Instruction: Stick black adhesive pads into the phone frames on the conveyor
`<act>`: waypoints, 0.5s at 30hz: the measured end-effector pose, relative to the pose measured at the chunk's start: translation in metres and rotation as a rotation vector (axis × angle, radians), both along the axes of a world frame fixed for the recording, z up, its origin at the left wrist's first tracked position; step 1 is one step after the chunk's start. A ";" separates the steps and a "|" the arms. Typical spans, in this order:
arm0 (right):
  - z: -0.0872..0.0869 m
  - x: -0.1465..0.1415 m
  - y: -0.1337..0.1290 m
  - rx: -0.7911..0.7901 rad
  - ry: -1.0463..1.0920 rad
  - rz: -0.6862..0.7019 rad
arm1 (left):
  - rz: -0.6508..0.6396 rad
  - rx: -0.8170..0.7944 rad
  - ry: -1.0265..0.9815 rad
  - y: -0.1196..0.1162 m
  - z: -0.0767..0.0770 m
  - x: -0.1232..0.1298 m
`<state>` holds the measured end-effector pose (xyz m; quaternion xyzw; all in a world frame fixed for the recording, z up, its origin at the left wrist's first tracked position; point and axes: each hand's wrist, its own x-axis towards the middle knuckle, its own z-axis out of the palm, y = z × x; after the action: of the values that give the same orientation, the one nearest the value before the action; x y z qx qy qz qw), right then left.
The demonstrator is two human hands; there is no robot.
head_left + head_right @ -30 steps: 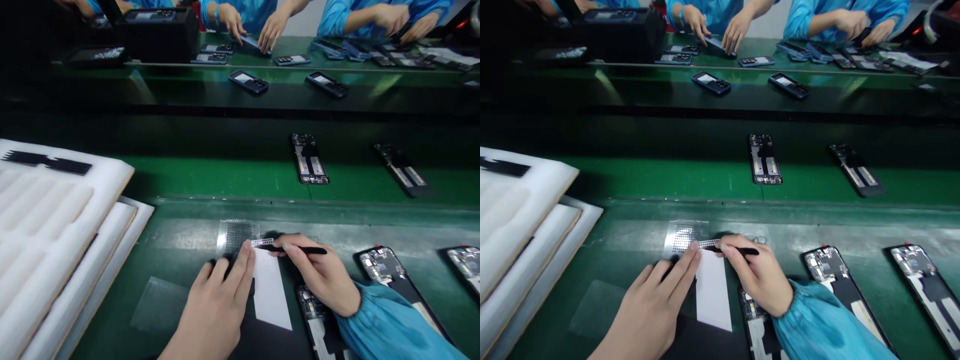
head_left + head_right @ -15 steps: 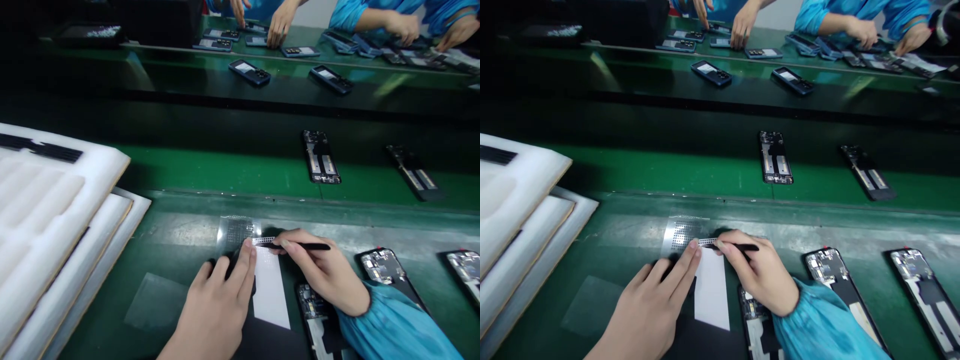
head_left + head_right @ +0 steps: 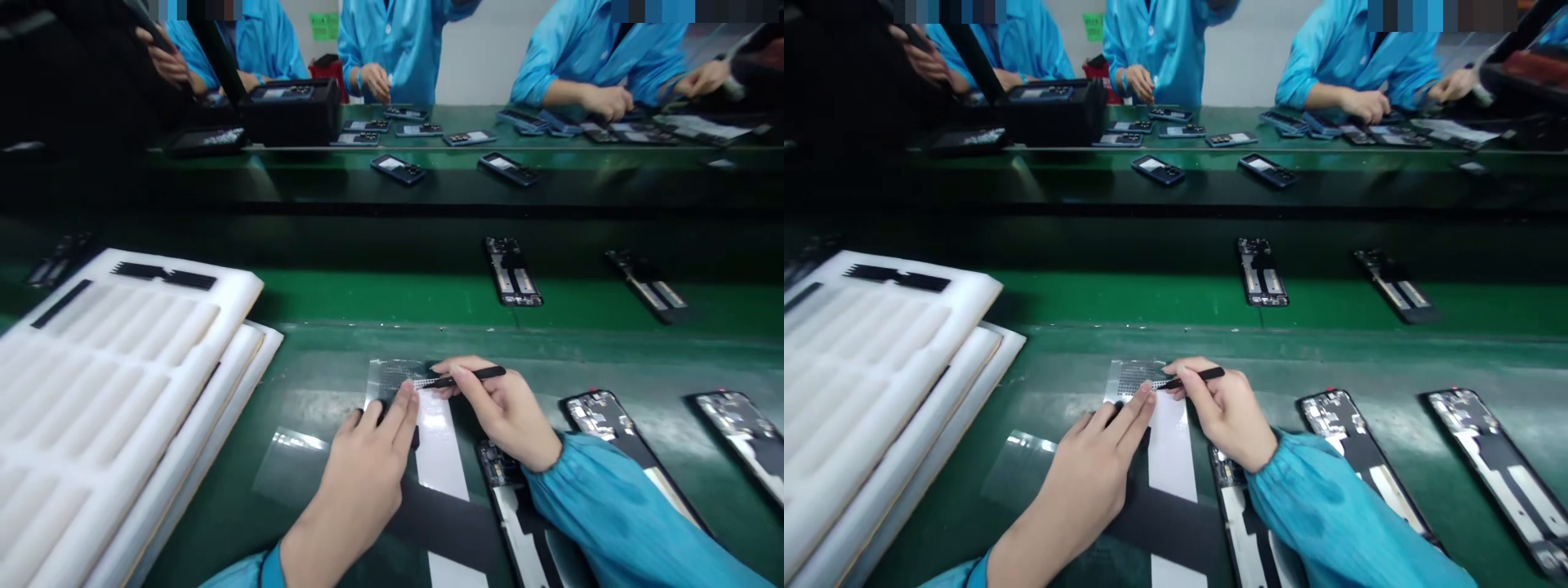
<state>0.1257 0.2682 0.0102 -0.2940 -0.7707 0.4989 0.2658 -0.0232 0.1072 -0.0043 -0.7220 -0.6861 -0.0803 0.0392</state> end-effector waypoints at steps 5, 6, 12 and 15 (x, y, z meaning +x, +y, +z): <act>0.020 0.056 0.003 -0.024 -0.006 -0.121 | 0.027 0.255 -0.247 -0.022 0.012 0.001; 0.018 0.070 0.001 -0.035 -0.025 -0.147 | 0.133 0.298 -0.460 -0.026 0.018 0.004; -0.008 0.107 -0.016 -0.038 -0.118 -0.165 | 0.661 0.135 -1.702 -0.025 0.035 0.042; -0.015 0.101 -0.017 -0.100 -0.072 -0.149 | 0.668 0.070 -1.758 -0.030 0.030 0.063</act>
<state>0.2268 0.2514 -0.0045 -0.3810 -0.7301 0.5046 0.2592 0.0397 0.0770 0.0258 -0.1667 -0.6384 -0.6017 -0.4502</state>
